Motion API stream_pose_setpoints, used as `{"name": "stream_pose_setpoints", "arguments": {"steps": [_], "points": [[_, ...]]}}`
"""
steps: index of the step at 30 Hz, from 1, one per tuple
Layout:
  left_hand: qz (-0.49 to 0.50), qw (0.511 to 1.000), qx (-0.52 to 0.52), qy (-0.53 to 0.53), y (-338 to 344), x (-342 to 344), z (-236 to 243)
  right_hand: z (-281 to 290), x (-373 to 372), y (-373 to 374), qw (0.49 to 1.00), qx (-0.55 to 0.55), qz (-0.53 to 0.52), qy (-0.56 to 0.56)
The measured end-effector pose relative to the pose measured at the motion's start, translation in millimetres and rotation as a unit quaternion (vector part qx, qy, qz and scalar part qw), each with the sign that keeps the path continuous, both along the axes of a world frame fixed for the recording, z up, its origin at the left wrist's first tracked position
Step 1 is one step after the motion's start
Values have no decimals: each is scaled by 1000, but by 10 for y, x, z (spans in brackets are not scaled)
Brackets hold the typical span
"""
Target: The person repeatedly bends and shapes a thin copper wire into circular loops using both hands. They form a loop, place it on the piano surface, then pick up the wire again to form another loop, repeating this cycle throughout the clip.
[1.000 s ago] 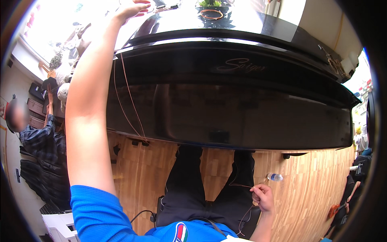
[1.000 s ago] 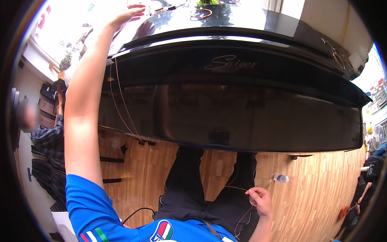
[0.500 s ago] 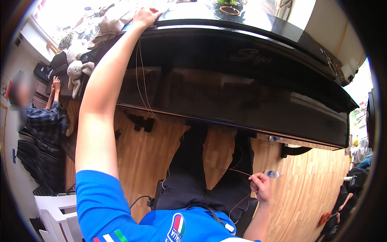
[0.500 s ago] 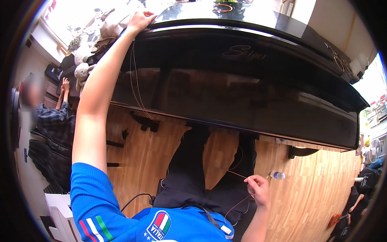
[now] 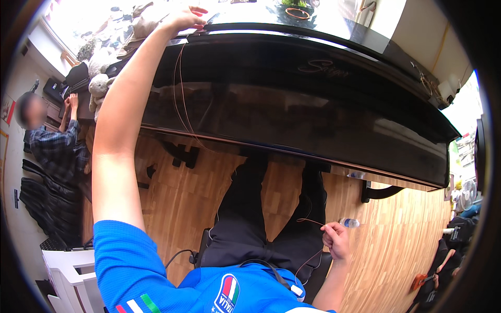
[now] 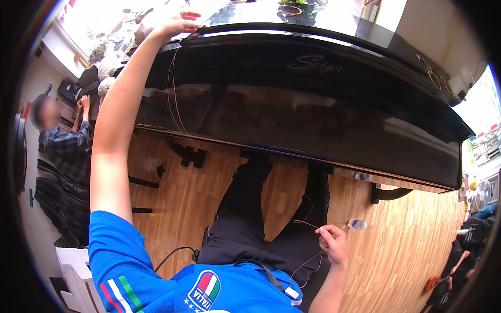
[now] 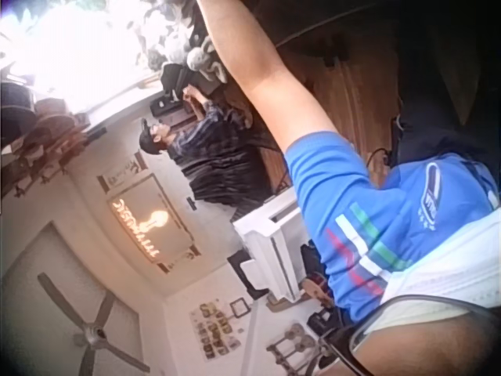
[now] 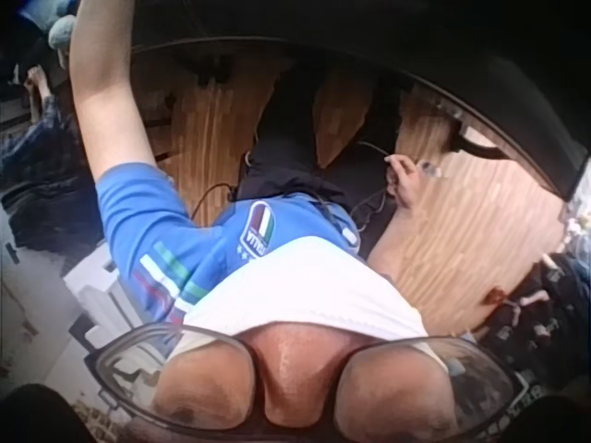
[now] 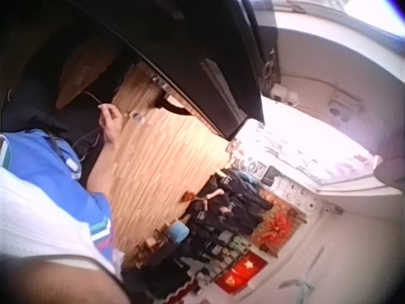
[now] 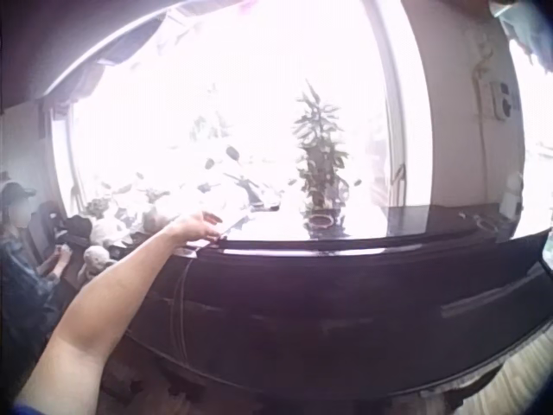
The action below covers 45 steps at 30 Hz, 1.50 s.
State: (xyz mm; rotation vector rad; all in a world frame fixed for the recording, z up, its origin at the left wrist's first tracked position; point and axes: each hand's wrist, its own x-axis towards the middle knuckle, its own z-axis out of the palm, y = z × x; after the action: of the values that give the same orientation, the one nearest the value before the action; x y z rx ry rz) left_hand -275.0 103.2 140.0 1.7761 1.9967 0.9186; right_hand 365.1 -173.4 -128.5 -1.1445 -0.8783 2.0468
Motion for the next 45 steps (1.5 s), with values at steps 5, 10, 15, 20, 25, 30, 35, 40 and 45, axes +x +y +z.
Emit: {"name": "stream_pose_setpoints", "arguments": {"steps": [5,10,15,20,25,30,35,40,45], "points": [[5,999,41,-5,-209,153,4,38,-6,10,1000,13,5,-1],[36,989,123,72,-296,45,-36,55,29,-22,1000,23,3,-2],[100,968,182,141,-646,88,21,92,14,-67,999,29,7,-14],[66,954,279,88,-1140,674,175,487,9,-15,987,109,75,-89],[-284,949,122,-61,-1684,1936,295,1683,-269,430,905,381,109,-156],[-391,873,-152,-249,-2039,2902,16,2543,-715,1005,862,466,88,-180],[-405,847,-175,-294,-2113,3089,-160,2658,-652,1357,878,440,75,-174],[-377,845,-154,-346,-2153,3066,-257,2565,-426,1355,885,424,63,-182],[-308,823,-130,-459,-2386,3060,-388,2362,-134,1328,913,375,77,-142]]}}
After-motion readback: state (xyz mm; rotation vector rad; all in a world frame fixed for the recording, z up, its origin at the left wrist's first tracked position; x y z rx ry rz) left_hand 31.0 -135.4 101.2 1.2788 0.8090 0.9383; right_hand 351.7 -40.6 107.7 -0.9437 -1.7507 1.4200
